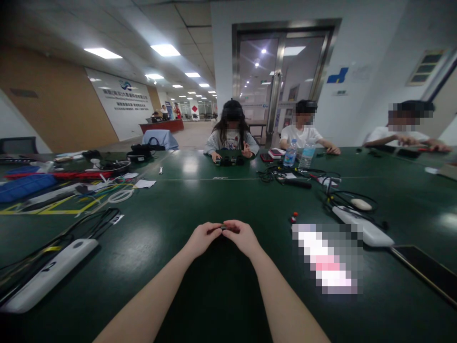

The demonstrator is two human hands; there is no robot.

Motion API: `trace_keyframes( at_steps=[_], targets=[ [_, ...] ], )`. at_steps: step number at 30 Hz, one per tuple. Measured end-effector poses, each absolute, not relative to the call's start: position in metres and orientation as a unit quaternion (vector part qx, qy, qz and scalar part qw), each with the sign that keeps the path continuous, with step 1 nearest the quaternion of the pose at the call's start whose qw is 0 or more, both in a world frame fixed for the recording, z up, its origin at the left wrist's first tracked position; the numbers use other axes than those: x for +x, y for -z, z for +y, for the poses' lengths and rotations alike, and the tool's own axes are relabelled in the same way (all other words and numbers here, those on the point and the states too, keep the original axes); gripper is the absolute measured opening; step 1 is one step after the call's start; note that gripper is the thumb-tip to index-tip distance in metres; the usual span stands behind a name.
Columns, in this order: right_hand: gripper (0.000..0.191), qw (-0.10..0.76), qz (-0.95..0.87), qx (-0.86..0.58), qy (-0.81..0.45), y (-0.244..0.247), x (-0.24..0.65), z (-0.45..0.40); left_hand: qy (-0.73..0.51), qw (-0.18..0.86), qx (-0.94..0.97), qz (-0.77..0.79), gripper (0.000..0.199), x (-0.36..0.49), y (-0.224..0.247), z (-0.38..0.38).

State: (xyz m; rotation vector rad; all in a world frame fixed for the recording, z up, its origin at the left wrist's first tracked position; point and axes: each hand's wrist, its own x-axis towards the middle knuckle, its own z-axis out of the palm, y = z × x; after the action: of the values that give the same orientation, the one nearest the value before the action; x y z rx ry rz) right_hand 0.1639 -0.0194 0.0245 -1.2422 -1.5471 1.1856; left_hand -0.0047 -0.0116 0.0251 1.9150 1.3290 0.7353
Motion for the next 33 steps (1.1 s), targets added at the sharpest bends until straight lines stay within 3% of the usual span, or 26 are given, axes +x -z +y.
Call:
trace_keyframes(
  at_steps=[13, 19, 27, 33],
  targets=[
    [0.029, 0.415, -0.555, -0.528, -0.491, -0.028, 0.172, -0.018, -0.262, 0.336, 0.730, 0.534, 0.035, -0.023, -0.026, -0.007],
    [0.029, 0.403, -0.559, -0.523, -0.502, -0.026, 0.175, -0.016, -0.240, 0.280, 0.728, 0.579, 0.038, -0.099, -0.032, 0.001],
    [0.029, 0.389, -0.573, -0.527, -0.492, -0.016, 0.177, -0.010, -0.329, 0.155, 0.525, 0.770, 0.044, -0.220, -0.025, -0.023],
    [0.031, 0.385, -0.560, -0.534, -0.503, -0.018, 0.179, -0.010, -0.369, 0.196, 0.521, 0.744, 0.047, -0.217, -0.023, -0.032]
  ],
)
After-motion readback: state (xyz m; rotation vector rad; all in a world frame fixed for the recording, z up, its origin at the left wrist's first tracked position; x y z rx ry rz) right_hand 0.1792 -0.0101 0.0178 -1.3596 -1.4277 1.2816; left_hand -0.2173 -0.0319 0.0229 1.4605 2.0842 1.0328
